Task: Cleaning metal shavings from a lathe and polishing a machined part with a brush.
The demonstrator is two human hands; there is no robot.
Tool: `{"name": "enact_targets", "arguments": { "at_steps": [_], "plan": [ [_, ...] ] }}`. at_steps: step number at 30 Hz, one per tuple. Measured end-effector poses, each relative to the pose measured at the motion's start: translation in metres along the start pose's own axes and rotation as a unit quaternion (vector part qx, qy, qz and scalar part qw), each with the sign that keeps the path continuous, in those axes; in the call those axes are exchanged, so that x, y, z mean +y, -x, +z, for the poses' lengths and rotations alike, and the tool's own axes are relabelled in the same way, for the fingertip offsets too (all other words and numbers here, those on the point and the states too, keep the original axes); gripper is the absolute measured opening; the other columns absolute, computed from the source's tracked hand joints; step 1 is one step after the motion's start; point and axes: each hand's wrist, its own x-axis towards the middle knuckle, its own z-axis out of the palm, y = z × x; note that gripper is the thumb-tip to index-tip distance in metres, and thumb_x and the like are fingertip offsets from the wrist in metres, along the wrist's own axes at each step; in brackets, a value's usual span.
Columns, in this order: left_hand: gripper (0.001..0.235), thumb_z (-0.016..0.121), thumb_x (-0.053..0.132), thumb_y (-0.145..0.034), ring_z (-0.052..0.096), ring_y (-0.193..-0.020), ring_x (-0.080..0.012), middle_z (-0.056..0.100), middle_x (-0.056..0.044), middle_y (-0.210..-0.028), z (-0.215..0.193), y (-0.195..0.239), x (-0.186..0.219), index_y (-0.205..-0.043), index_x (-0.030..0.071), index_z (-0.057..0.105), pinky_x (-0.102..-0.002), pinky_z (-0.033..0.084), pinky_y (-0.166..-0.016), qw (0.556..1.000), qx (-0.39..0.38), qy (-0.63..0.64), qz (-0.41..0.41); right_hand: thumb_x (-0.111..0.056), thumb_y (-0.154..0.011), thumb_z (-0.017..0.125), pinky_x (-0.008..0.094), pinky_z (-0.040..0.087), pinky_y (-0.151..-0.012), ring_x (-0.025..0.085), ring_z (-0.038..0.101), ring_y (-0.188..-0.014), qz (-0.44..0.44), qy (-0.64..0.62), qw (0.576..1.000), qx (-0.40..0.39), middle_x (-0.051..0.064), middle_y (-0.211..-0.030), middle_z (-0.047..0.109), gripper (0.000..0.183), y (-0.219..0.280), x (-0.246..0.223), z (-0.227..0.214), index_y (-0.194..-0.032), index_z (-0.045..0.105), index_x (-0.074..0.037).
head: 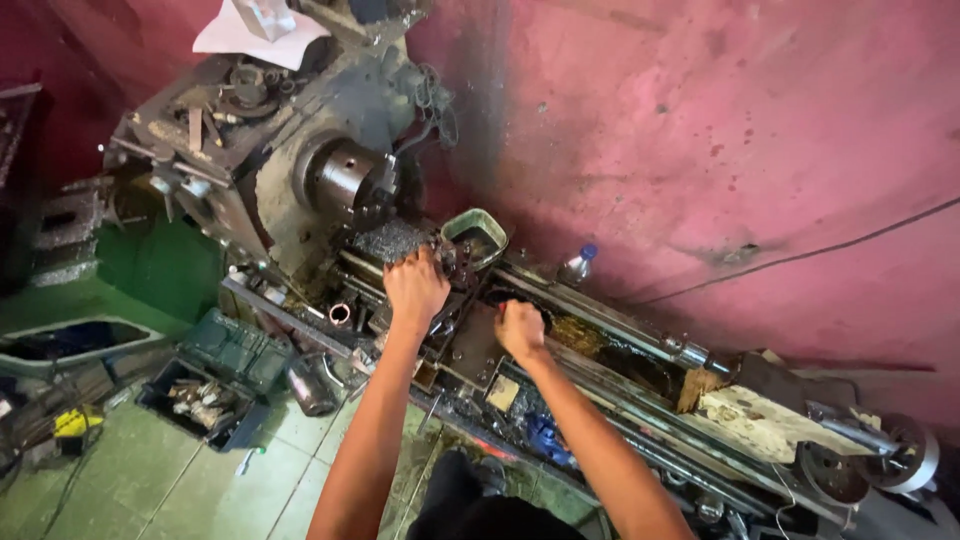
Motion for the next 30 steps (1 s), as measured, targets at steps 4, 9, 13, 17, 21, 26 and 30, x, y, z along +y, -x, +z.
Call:
{"name": "enact_targets", "arguments": {
  "at_steps": [4, 9, 13, 17, 21, 26, 30],
  "plan": [
    [0.032, 0.052, 0.037, -0.089, 0.075, -0.081, -0.0359, 0.074, -0.012, -0.083, 0.002, 0.002, -0.002, -0.101, 0.012, 0.068, -0.053, 0.051, -0.086, 1.000, -0.029, 0.002, 0.000, -0.030, -0.086, 0.069, 0.054, 0.063, -0.070, 0.048, 0.074, -0.088, -0.026, -0.064, 0.998, -0.010, 0.026, -0.082, 0.074, 0.027, -0.006, 0.009, 0.038, -0.086, 0.075, -0.004],
    [0.034, 0.048, 0.040, -0.097, 0.076, -0.079, -0.0342, 0.074, -0.010, -0.081, 0.000, 0.001, -0.002, -0.101, 0.014, 0.068, -0.051, 0.052, -0.085, 1.000, -0.013, -0.005, 0.003, -0.034, -0.075, 0.077, 0.050, 0.060, -0.079, 0.043, 0.075, -0.091, 0.050, -0.288, 0.955, -0.053, 0.019, -0.082, 0.077, 0.025, 0.022, -0.001, 0.012, -0.081, 0.078, -0.010],
    [0.034, 0.046, 0.036, -0.100, 0.076, -0.084, -0.0338, 0.076, -0.011, -0.085, -0.011, 0.003, 0.003, -0.107, 0.013, 0.070, -0.050, 0.052, -0.085, 1.000, -0.023, 0.012, -0.002, -0.035, -0.076, 0.075, 0.052, 0.061, -0.073, 0.045, 0.074, -0.090, 0.046, -0.184, 0.982, -0.021, 0.021, -0.081, 0.075, 0.027, 0.001, 0.040, 0.035, -0.084, 0.078, -0.010],
    [0.033, 0.048, 0.038, -0.098, 0.076, -0.079, -0.0335, 0.075, -0.009, -0.081, -0.013, 0.003, 0.001, -0.103, 0.013, 0.070, -0.050, 0.052, -0.083, 1.000, 0.002, 0.000, 0.002, -0.034, -0.081, 0.074, 0.052, 0.063, -0.069, 0.044, 0.075, -0.083, -0.037, -0.074, 0.997, 0.006, 0.019, -0.077, 0.073, 0.024, 0.013, 0.032, 0.049, -0.084, 0.076, -0.010],
    [0.028, 0.051, 0.039, -0.096, 0.075, -0.071, -0.0321, 0.072, -0.007, -0.075, 0.003, 0.000, -0.002, -0.098, 0.017, 0.068, -0.047, 0.053, -0.077, 0.999, 0.040, -0.016, 0.011, -0.024, -0.080, 0.076, 0.053, 0.059, -0.067, 0.046, 0.074, -0.081, -0.115, -0.141, 0.983, -0.016, 0.023, -0.073, 0.072, 0.019, 0.026, 0.019, 0.043, -0.078, 0.072, -0.005],
    [0.029, 0.051, 0.038, -0.096, 0.075, -0.070, -0.0331, 0.071, -0.007, -0.073, 0.001, 0.001, -0.002, -0.095, 0.015, 0.068, -0.047, 0.053, -0.077, 0.999, 0.044, -0.013, 0.015, -0.026, -0.079, 0.077, 0.045, 0.060, -0.078, 0.040, 0.076, -0.091, -0.028, -0.264, 0.963, -0.039, 0.020, -0.085, 0.078, 0.021, 0.039, 0.010, -0.014, -0.090, 0.082, -0.009],
    [0.031, 0.052, 0.039, -0.095, 0.074, -0.070, -0.0329, 0.071, -0.007, -0.074, 0.015, 0.005, -0.006, -0.099, 0.013, 0.069, -0.047, 0.053, -0.078, 0.999, 0.043, -0.016, 0.022, -0.034, -0.080, 0.073, 0.048, 0.062, -0.070, 0.043, 0.075, -0.081, -0.008, -0.129, 0.991, 0.031, 0.019, -0.074, 0.074, 0.022, 0.011, 0.038, 0.024, -0.078, 0.076, -0.013]
  ]
}}
